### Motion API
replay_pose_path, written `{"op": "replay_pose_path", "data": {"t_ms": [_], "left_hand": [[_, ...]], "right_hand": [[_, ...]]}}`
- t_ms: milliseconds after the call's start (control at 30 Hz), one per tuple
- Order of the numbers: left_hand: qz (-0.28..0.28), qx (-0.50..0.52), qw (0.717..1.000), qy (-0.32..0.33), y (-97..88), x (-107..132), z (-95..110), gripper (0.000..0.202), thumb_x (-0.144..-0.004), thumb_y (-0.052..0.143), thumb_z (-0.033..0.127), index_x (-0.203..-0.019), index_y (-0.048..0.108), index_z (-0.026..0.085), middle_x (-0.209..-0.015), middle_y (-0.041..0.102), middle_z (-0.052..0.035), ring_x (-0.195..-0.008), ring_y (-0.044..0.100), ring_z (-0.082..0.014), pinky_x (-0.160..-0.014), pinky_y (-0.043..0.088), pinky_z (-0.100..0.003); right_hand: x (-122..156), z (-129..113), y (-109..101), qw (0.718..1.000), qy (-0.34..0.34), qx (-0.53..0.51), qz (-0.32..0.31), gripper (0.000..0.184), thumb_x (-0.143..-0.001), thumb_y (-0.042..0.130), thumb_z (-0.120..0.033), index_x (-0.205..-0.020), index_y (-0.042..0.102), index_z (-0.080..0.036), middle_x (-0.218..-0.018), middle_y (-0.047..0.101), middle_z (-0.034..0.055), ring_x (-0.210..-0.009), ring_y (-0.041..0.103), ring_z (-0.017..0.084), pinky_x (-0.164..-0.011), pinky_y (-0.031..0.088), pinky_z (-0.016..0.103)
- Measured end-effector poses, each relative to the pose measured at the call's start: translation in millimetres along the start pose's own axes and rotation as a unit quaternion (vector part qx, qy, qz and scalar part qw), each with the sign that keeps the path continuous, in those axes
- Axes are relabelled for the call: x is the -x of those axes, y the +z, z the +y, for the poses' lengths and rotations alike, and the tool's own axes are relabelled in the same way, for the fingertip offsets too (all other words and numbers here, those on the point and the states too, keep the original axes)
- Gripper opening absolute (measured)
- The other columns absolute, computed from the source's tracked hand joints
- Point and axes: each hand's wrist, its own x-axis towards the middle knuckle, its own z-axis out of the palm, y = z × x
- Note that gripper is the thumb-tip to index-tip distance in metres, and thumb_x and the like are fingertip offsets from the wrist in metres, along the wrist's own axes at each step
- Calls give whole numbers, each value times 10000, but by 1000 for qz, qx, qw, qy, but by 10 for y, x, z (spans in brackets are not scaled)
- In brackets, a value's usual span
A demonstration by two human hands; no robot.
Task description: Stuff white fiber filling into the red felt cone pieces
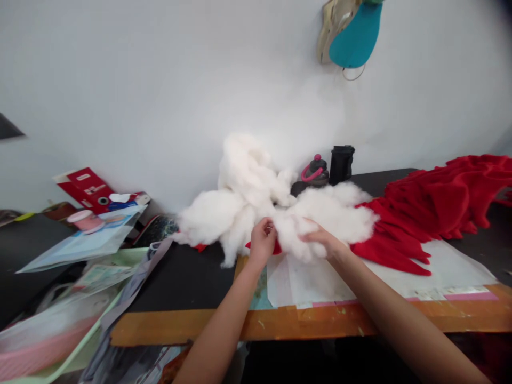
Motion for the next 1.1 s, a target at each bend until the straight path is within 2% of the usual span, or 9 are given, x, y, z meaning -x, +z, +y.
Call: {"op": "replay_pose_path", "data": {"t_ms": [100,233,400,533,633,733,833,933,1100], "left_hand": [[27,52,998,-31,-9,-36,-46,205,-719,662,262,-871,644,126,-771,666,-51,-656,588,-159,-616,461,-256],[63,66,995,-50,-18,-37,-4,241,-744,668,330,-856,653,117,-686,629,-34,-575,535,-122,-542,418,-221],[-36,41,998,18,38,61,130,268,-792,673,326,-999,657,156,-704,565,2,-592,496,-95,-543,387,-191],[-110,0,990,84,78,122,150,315,-829,632,257,-1135,600,187,-779,536,-2,-701,525,-117,-657,433,-215],[-79,-116,983,115,63,117,135,307,-822,562,146,-1125,587,183,-771,520,-2,-715,517,-133,-709,440,-249],[-29,-256,957,132,33,90,114,401,-702,536,16,-1068,583,173,-879,574,-42,-832,546,-183,-796,444,-307],[-27,-313,943,111,22,65,77,299,-660,535,13,-909,594,168,-883,606,-65,-849,562,-215,-795,442,-334],[-39,-237,969,50,46,50,33,116,-693,527,92,-769,563,171,-723,578,-28,-687,539,-176,-678,429,-291],[-46,44,998,13,127,63,22,67,-679,473,135,-730,488,177,-693,521,13,-653,486,-119,-633,385,-223]], "right_hand": [[-49,-5,105,999,7,29,-36,503,-646,762,-267,-1133,646,-214,-992,701,33,-849,642,199,-754,513,302],[-84,38,157,988,-31,130,-83,284,-731,708,-289,-991,683,-175,-930,695,25,-823,614,182,-783,477,296],[-98,99,97,974,-16,177,-144,175,-754,672,-289,-870,689,-159,-860,689,28,-773,597,170,-756,469,290],[-128,131,67,997,27,65,-41,167,-720,664,-261,-843,678,-148,-793,691,27,-696,602,157,-678,478,277],[-141,118,66,997,43,-50,44,204,-667,682,-217,-863,676,-163,-782,694,21,-673,617,156,-634,489,261],[-146,90,67,990,46,-105,78,187,-638,698,-216,-818,672,-173,-726,675,21,-598,591,140,-551,470,240],[-152,80,79,987,30,-117,106,233,-606,725,-238,-825,675,-178,-733,671,38,-575,574,145,-514,461,248],[-161,110,104,985,19,-103,134,277,-602,739,-274,-846,668,-164,-728,667,49,-591,575,164,-514,455,259],[-174,188,113,991,-26,34,128,143,-655,685,-270,-723,644,-151,-645,624,31,-574,511,149,-516,400,250]]}}
